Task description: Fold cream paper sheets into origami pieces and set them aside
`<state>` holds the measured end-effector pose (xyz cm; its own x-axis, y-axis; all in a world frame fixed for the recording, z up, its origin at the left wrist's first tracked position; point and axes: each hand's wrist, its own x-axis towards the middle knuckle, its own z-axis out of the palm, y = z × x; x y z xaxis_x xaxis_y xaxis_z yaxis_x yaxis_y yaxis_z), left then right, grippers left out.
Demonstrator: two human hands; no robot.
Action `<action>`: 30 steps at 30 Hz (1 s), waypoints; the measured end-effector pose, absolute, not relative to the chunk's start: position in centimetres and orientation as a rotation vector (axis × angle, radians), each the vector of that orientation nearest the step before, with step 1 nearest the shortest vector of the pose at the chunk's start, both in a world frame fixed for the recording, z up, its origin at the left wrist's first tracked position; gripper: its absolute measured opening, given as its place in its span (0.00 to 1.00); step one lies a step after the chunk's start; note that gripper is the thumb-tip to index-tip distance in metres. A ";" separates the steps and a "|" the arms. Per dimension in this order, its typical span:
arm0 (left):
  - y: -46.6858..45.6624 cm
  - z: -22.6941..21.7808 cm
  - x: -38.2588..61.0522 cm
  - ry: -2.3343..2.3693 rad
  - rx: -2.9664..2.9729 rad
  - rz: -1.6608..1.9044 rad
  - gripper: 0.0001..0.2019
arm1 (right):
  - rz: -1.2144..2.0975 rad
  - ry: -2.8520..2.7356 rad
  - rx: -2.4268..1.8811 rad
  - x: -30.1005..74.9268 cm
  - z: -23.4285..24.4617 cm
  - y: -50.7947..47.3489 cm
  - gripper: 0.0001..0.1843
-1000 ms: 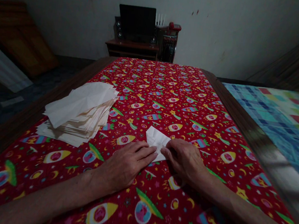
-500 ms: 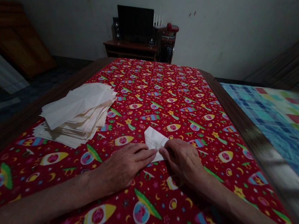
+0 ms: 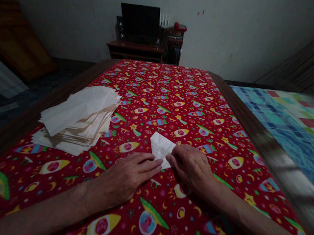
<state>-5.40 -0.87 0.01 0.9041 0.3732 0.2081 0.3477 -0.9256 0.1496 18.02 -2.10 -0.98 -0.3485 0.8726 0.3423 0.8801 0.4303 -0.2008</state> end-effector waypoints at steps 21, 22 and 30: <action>-1.2 0.2 -5.3 0.587 2.965 0.265 0.27 | -0.352 -2.565 -1.093 19.4 -0.3 -8.0 0.21; -1.2 0.2 -5.3 0.592 2.965 0.256 0.27 | -0.367 -2.561 -1.100 19.8 -0.3 -8.1 0.22; -1.1 0.1 -5.3 0.588 2.960 0.270 0.28 | -0.380 -2.545 -1.151 20.0 -0.7 -8.1 0.22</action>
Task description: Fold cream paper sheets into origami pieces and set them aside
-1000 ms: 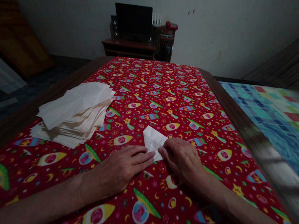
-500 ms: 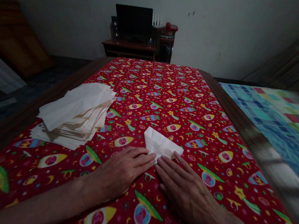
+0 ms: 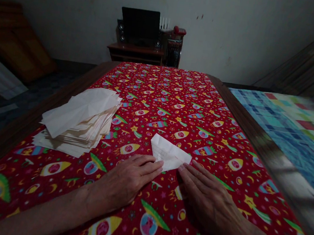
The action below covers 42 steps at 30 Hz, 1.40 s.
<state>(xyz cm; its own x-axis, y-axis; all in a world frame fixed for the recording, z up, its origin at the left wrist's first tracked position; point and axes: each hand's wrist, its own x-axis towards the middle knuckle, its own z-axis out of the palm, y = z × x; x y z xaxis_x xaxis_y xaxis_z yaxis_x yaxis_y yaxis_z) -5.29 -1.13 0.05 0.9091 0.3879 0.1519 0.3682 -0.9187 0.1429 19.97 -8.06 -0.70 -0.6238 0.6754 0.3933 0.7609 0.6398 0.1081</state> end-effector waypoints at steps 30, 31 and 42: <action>5.1 1.5 -1.7 0.572 2.671 0.404 0.03 | -0.231 -2.270 -1.632 20.3 -0.8 -3.7 0.13; 5.4 1.2 -1.9 0.597 2.661 0.458 0.08 | -0.216 -2.265 -1.635 20.4 -0.8 -3.7 0.14; 7.9 0.3 -2.5 0.637 2.698 0.479 0.31 | -0.236 -2.237 -1.597 20.7 -1.5 -4.2 0.16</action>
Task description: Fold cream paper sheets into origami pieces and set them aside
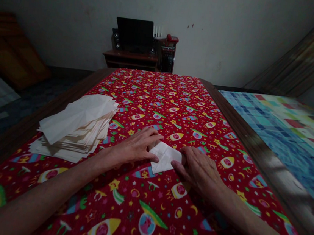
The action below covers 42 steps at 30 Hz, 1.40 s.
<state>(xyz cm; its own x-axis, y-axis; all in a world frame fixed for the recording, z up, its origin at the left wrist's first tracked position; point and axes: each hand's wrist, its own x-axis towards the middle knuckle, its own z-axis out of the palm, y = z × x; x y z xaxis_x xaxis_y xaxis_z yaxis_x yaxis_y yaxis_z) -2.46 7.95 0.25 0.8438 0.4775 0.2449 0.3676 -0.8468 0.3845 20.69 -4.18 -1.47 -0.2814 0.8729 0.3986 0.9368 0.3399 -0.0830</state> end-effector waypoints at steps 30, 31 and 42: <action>8.9 1.8 -1.4 0.729 2.684 0.234 0.25 | 0.105 -2.028 -1.544 20.7 -1.4 -3.9 0.21; 8.8 2.0 -1.4 0.734 2.676 0.222 0.25 | 0.158 -2.030 -1.557 20.7 -1.5 -3.9 0.22; 8.9 1.6 -1.2 0.730 2.662 0.307 0.16 | 0.169 -2.083 -1.828 19.2 -0.4 -2.7 0.10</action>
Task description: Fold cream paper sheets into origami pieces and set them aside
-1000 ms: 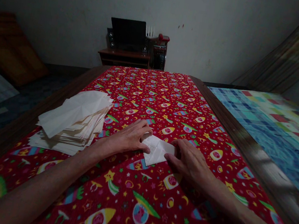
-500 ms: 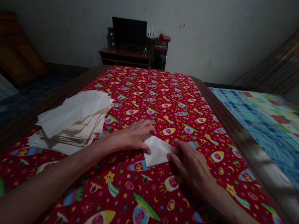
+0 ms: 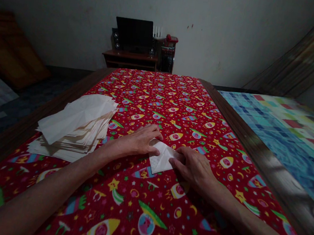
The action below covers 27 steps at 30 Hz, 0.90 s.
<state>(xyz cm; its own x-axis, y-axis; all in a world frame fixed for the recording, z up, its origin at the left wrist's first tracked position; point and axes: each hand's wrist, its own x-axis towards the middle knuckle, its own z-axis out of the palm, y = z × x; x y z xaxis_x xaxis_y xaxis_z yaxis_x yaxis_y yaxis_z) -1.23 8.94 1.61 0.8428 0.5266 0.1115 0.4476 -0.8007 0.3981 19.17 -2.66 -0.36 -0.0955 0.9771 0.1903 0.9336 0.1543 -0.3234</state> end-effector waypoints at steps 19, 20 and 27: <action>9.0 0.7 -1.3 0.600 2.676 0.548 0.03 | -0.151 -2.223 -1.445 19.5 -1.3 -3.7 0.13; 8.9 0.6 -1.5 0.553 2.682 0.567 0.03 | -0.191 -2.264 -1.423 19.5 -1.2 -3.9 0.14; 8.3 0.3 -3.3 0.393 3.028 0.609 0.09 | -0.248 -2.433 -1.323 19.9 -0.6 -4.7 0.10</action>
<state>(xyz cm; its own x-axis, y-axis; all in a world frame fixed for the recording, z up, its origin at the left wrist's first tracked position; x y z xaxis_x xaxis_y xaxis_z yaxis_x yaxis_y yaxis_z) -3.32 8.27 0.32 0.8917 0.2510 0.3768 0.2399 -0.9677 0.0769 19.86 -4.66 -0.64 -0.4974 0.7741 0.3915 0.8372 0.5466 -0.0170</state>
